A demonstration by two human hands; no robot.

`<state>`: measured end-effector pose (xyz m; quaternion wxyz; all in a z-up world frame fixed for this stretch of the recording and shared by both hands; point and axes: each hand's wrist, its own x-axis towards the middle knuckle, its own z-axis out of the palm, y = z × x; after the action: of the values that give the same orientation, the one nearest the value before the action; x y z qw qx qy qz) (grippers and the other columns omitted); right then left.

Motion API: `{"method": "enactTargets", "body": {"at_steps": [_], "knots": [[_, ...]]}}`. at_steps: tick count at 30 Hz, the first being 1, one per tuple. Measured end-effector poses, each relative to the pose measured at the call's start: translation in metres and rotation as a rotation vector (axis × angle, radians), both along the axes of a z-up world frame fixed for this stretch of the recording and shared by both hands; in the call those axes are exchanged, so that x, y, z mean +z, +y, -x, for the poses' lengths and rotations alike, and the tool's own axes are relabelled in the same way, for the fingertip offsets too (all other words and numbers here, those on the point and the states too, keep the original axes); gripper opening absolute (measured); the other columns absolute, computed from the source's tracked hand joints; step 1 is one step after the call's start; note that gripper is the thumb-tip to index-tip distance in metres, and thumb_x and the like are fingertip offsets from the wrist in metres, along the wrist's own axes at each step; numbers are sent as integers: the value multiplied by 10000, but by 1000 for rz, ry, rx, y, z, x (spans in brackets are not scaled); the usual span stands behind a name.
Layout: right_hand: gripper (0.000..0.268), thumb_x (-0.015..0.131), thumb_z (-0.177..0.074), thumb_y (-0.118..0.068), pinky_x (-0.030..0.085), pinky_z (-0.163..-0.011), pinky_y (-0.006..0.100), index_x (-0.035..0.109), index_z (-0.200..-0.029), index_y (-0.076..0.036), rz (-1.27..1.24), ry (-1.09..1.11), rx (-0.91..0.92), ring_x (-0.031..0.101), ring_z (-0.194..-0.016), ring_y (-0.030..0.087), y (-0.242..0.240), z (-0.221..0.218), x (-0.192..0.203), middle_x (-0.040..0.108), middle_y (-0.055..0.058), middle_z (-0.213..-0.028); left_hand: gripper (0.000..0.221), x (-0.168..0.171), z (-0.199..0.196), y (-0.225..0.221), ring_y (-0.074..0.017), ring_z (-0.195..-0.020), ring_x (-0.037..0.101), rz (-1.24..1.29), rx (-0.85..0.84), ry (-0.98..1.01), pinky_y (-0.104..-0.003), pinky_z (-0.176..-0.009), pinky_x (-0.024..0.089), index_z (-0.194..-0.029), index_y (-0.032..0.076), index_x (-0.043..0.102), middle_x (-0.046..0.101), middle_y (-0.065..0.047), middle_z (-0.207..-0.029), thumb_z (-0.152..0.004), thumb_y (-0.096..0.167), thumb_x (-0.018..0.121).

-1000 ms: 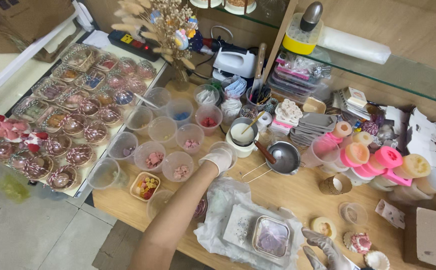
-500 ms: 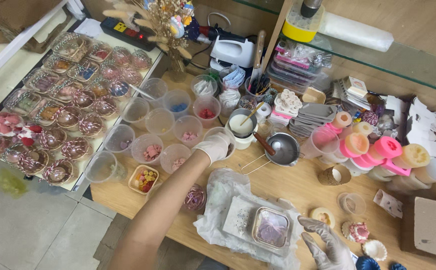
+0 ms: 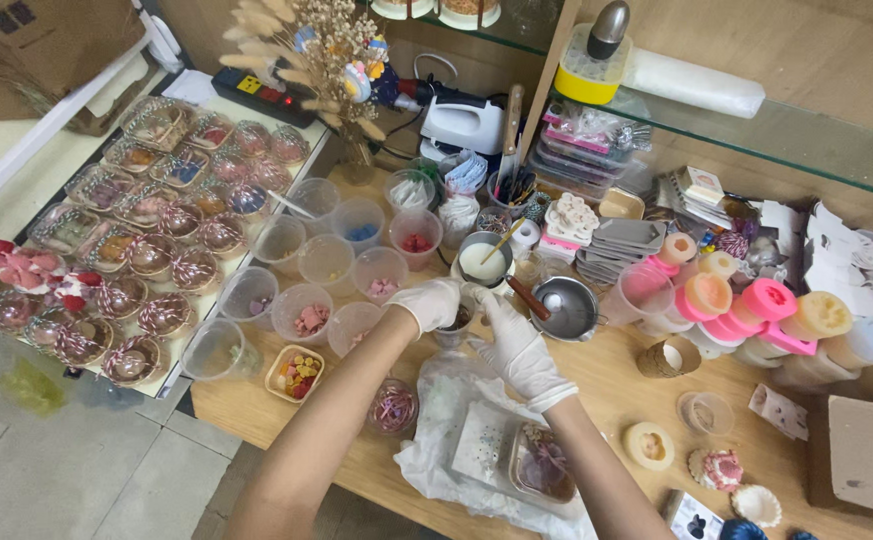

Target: The person, wearing gloves, wraps a small metal chain around a transparent container containing a decorative flower and then places the assembly into a small white box on the crowded workshop table.

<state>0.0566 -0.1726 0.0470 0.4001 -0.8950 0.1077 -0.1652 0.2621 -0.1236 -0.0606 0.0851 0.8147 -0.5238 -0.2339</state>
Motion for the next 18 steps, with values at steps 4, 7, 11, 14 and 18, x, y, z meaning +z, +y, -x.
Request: {"method": "enactTargets", "body": {"at_steps": [4,7,11,14,18], "knots": [[372,809,-730,-87,502,-979,419,701,-1086,-106,214,144,-114,629,-1171,351,-8,-5,-27,640,131,-1329,248,54,1,26,-348,-776,716,-158,128,97,-494,-669,547,-1095,63,706,735,-196,-945,-889,102,574],[378,826,-734,-139,498,-957,431,694,-1086,-110,241,235,-145,631,-1144,352,-6,-3,-27,650,122,-1266,247,102,9,33,-322,-656,708,-196,206,181,-507,-567,517,-1099,136,699,737,-154,-895,-911,115,541],[709,891,-661,-167,471,-986,443,530,-1264,-73,206,205,-222,556,-1191,386,0,-7,-21,555,179,-1277,227,112,18,37,-300,-545,679,2,280,320,-443,-452,517,-1088,125,691,701,-119,-839,-908,112,554],[821,893,-641,-135,458,-1062,430,480,-1351,-116,180,35,-52,523,-1273,366,-1,-12,-17,523,166,-1366,279,81,14,34,-307,-553,628,5,159,319,-466,-491,462,-1147,99,615,652,-180,-760,-889,23,540],[878,925,-607,-120,425,-1076,439,504,-1377,-140,226,113,-82,483,-1275,395,-6,-15,-9,470,210,-1389,219,34,13,24,-164,-714,697,344,223,842,-341,-601,568,-1085,22,631,695,-87,-867,-874,-3,582]]}}
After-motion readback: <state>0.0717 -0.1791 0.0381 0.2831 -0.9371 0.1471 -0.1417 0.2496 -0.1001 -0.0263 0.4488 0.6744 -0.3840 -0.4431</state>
